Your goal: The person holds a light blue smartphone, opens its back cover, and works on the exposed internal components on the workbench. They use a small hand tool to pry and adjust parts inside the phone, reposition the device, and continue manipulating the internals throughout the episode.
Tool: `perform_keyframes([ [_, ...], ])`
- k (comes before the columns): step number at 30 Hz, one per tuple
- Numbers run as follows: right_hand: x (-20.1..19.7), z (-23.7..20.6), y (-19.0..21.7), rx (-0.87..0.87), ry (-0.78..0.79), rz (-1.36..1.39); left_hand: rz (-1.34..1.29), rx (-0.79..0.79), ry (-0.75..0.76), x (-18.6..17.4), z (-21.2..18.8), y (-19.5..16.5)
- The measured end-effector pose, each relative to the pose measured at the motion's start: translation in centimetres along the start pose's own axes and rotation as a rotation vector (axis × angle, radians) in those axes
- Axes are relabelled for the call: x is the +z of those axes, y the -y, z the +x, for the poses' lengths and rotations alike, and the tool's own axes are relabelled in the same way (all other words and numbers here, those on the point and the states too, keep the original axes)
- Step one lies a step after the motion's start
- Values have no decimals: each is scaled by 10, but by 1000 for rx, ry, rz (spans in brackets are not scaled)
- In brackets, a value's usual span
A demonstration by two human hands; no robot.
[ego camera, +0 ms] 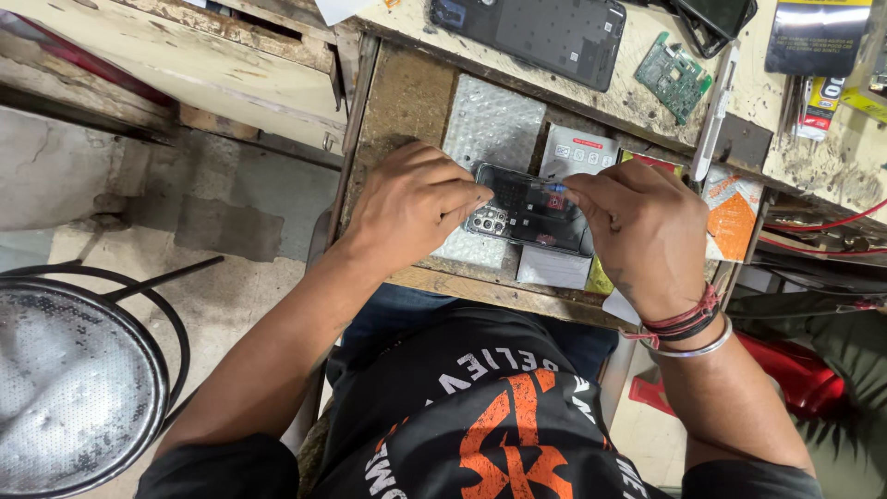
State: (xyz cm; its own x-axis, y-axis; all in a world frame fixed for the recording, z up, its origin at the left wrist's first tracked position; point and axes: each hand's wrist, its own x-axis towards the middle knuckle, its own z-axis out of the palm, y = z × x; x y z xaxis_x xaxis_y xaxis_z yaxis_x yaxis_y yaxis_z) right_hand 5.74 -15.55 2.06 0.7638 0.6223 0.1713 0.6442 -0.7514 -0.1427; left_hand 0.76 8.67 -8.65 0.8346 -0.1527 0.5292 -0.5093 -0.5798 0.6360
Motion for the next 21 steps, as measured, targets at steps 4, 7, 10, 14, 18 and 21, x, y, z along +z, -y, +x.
perform_keyframes([
  [4, -2, 2, 2, -4, 8, -17, 11, -3, 6, 0, 0, -1],
  [7, -5, 5, 6, -24, 27, -18, 16, -6, 3, 0, 0, -1],
  [10, -10, 11, 12, -173, 59, -184, 3, -14, 10, -1, 1, -2],
  [14, -14, 23, 21, -401, 179, -370, -2, -22, 38, -4, 2, -3],
  [18, -16, 37, 21, -439, 307, -516, 1, -13, 41, -5, 5, -3],
  [21, -17, 42, 19, -524, 258, -436, 19, -8, 42, -5, 6, -3],
])
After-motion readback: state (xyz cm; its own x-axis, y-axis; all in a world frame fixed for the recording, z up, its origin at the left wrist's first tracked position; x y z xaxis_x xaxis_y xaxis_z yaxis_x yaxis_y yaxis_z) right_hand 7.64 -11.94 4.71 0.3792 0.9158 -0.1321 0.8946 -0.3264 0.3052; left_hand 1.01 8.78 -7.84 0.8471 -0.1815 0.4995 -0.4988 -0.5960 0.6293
